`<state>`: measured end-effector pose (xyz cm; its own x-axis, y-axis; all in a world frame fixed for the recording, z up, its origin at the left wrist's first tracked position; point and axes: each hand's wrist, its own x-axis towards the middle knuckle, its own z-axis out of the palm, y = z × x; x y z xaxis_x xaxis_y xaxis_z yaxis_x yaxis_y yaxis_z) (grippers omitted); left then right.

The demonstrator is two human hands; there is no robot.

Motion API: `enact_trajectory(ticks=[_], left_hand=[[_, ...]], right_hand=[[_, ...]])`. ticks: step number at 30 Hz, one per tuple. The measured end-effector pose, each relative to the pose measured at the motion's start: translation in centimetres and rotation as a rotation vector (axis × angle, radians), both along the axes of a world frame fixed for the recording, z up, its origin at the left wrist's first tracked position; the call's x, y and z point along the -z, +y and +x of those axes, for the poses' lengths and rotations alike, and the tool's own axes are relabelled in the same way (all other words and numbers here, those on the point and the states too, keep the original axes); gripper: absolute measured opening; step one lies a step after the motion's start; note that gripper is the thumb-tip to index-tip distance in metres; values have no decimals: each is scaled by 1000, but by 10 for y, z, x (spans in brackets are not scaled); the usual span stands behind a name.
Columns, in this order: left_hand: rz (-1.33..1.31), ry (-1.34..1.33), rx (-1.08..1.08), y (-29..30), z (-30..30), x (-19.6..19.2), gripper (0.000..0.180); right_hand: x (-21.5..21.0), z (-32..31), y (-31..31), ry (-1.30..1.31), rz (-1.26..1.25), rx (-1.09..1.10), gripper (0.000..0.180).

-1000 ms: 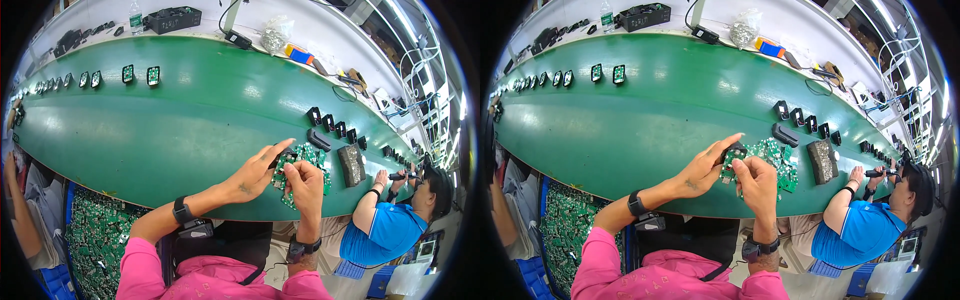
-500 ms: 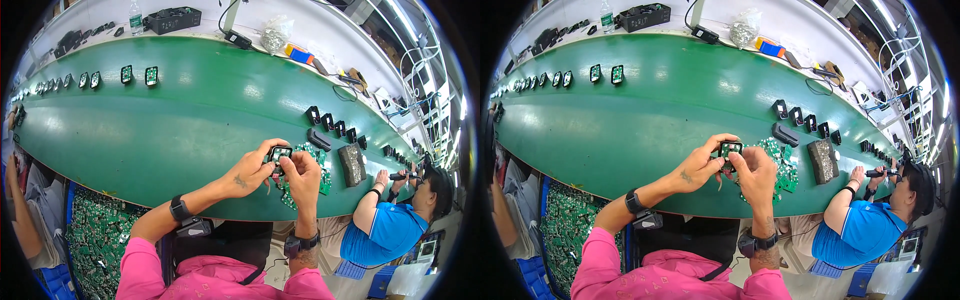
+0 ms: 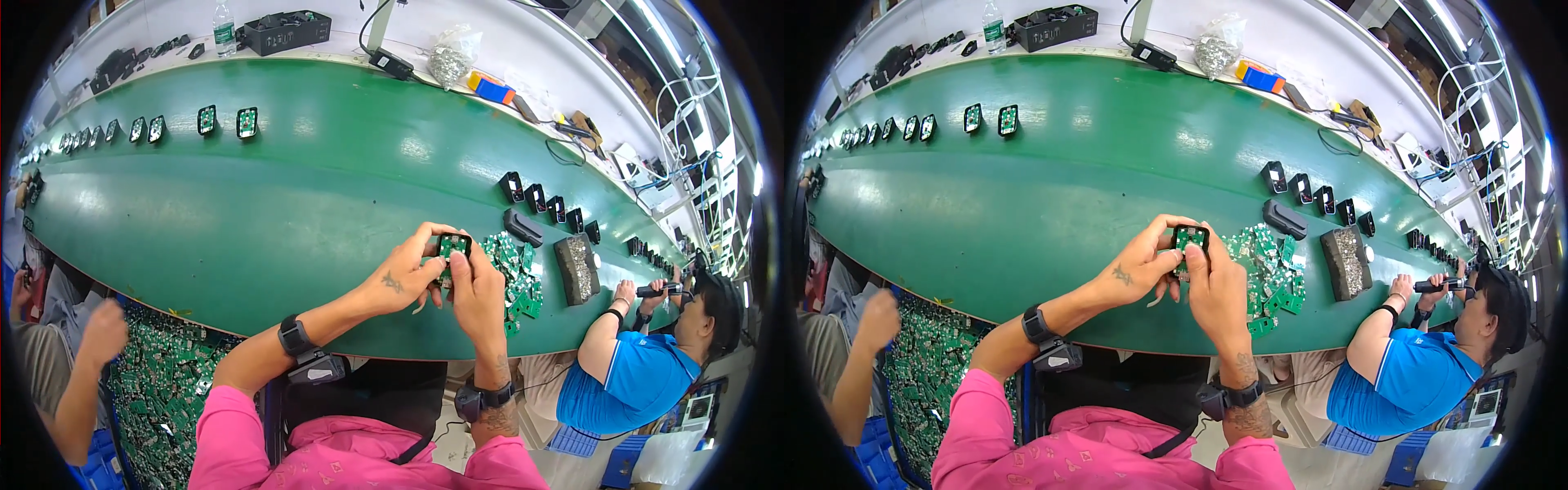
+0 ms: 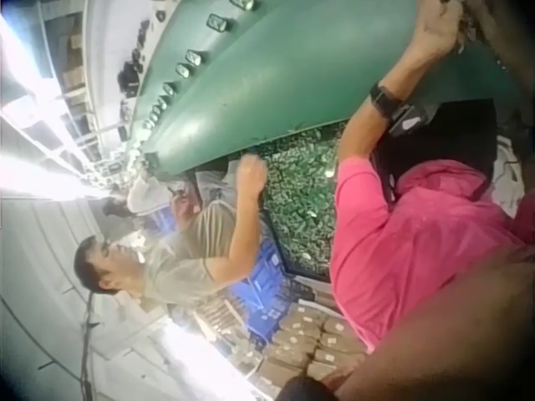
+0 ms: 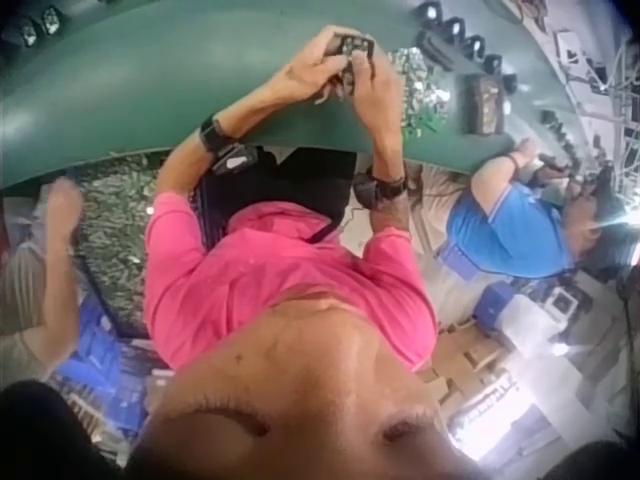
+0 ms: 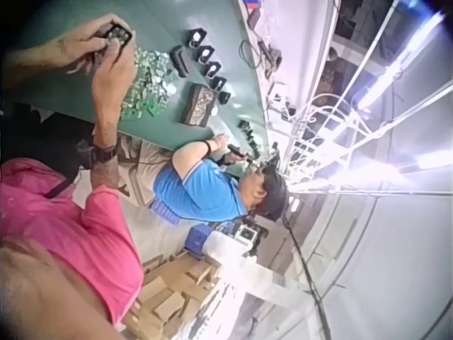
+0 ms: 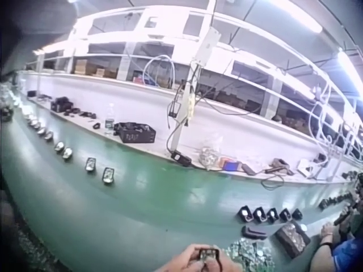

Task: Assembling small electronic components into plastic housings on a production line.

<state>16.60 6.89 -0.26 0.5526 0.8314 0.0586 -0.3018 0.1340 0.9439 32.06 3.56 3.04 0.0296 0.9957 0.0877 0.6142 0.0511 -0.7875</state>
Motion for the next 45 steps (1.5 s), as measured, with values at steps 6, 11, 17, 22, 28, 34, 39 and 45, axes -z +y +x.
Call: enact_trajectory(ticks=[6,11,17,22,28,34,39,45], left_hand=[[-110,48,46,6,-5,-3,44],[-74,7,4,1,1,6,46],[112,51,-115,-6,9,6,44],[69,232,-235,27,0,18,43],[43,382,-409,140,-70,41,47],[74,667,-792,232,-183,75,44],[230,844,-926,235,-181,88,37],[740,960,-992,200,-127,53,42]], right_hand=[[11,9,3,50,57,-65,40],[11,4,5,78,136,-51,39],[27,1,5,220,209,14,36],[40,-14,41,78,99,6,35],[35,23,50,-101,95,-92,31],[31,152,155,-475,171,261,35],[45,182,210,-626,-64,217,48],[47,175,227,-666,-92,234,51]])
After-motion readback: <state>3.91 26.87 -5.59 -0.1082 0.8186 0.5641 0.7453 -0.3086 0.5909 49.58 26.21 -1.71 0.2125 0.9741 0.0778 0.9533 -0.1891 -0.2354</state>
